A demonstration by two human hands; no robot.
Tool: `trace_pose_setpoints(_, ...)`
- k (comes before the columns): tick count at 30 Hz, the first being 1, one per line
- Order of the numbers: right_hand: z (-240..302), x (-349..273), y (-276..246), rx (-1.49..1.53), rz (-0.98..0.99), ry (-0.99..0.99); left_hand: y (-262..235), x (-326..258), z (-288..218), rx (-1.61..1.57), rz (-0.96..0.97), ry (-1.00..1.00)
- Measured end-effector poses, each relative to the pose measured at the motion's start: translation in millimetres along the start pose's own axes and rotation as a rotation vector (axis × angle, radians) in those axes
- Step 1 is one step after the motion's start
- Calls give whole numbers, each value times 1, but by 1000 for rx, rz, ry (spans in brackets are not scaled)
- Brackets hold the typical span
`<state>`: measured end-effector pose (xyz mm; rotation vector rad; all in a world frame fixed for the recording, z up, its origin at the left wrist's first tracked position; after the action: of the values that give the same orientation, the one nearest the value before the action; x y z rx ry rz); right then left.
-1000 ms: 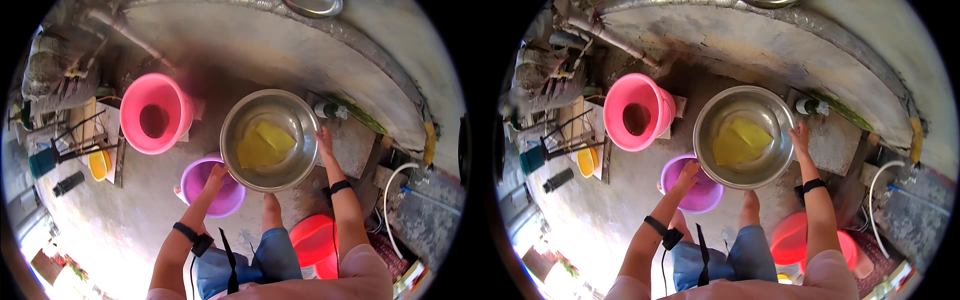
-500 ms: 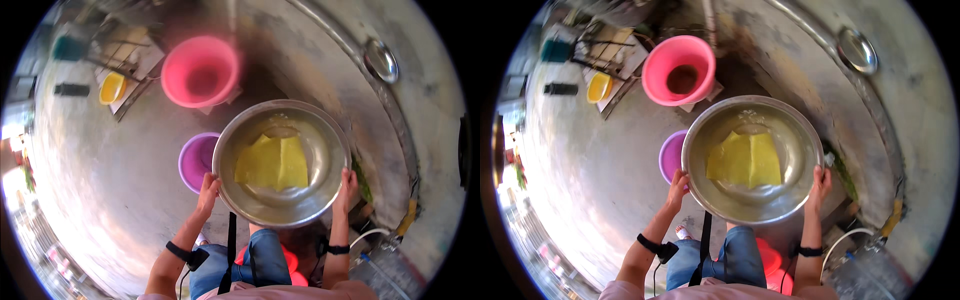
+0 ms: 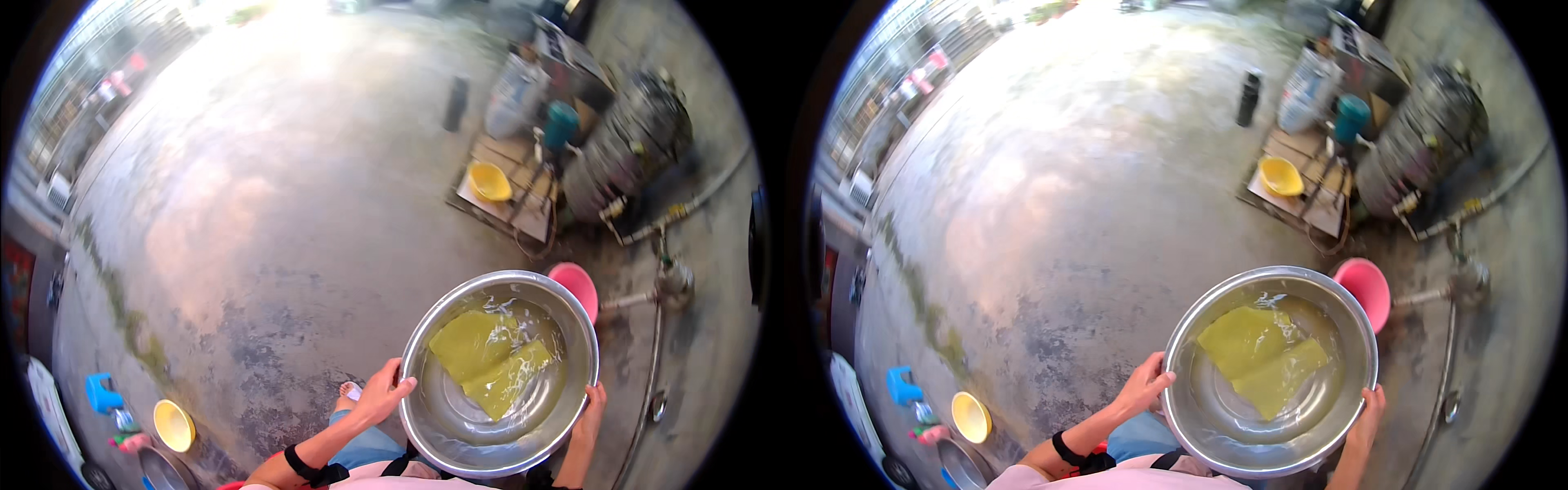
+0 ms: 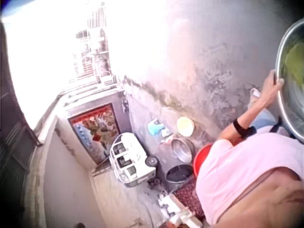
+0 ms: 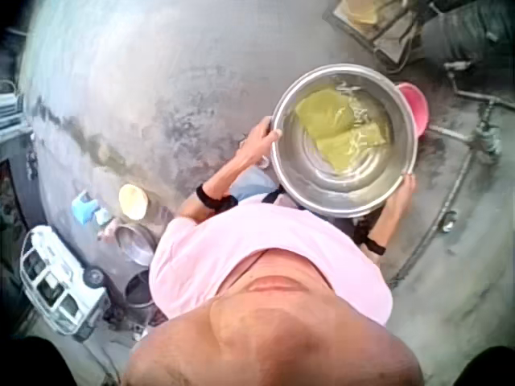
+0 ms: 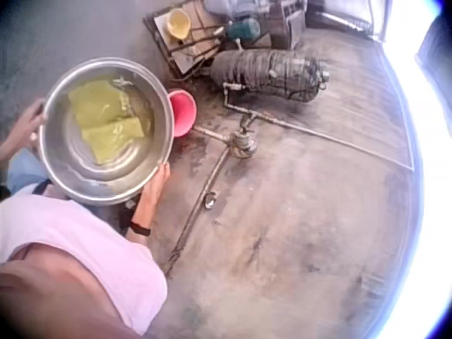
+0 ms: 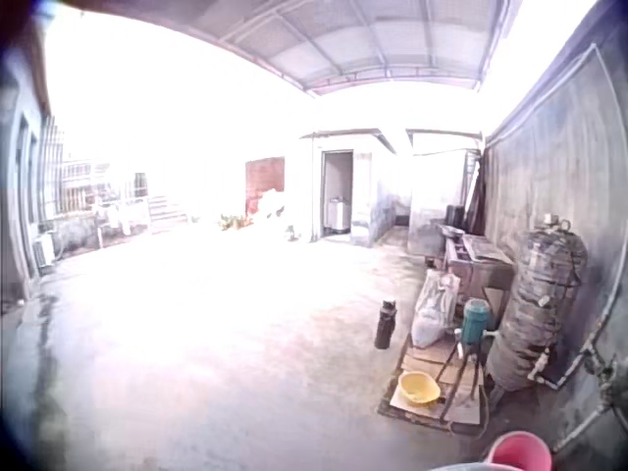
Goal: The person prepares a yellow cloth by soaking it in a metal bowl of water, then wrings it out. They proceed to wipe the exterior glass and metal frame of a window on a balcony, moving systematically across the surface.
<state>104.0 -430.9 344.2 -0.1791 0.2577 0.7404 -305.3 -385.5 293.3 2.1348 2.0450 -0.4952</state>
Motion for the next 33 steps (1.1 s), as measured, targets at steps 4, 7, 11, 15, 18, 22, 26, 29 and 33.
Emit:
trace_pose_setpoints(4, 33, -8, 125, 19, 418, 25, -125, -46, -54, -232, -270, 96)
trace_pose_setpoints(7, 23, -71, 303, 23, 632, 13, -259, -47, -35, -270, -468, 111)
trace_pose_setpoints(11, 50, -200, 512, -3, 937, -16, -412, -74, -40, -351, -741, 104)
trace_pose_setpoints(15, 24, -267, 696, -7, 1185, 5, -525, -79, -20, -549, -993, 83)
trace_pose_setpoints(18, 3, -341, 827, 1, 1293, 78, -622, -69, -18, -555, -1222, 90)
trace_pose_setpoints(22, -24, -440, 992, -75, 1436, 151, -759, -50, -29, -672, -1511, 285)
trace_pose_setpoints(26, -23, -554, 1127, -180, 1606, 136, -861, -54, -22, -726, -1683, 311)
trace_pose_setpoints(29, -24, -615, 1237, -204, 1716, 167, -942, -26, -34, -765, -1822, 278)
trace_pose_setpoints(33, -30, -708, 1370, -144, 1789, 185, -1080, 6, -42, -764, -1820, 339)
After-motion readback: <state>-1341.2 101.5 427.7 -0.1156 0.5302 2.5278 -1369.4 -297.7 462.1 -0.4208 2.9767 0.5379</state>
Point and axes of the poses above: each hand's wrist, its own x-axis towards the middle knuckle, its own y-axis out of the palm, z = x × y, the point moved 4 cm from there along x, towards the middle knuckle, and after that the axes turned 8 degrees about -z, right-handed, at the moved point
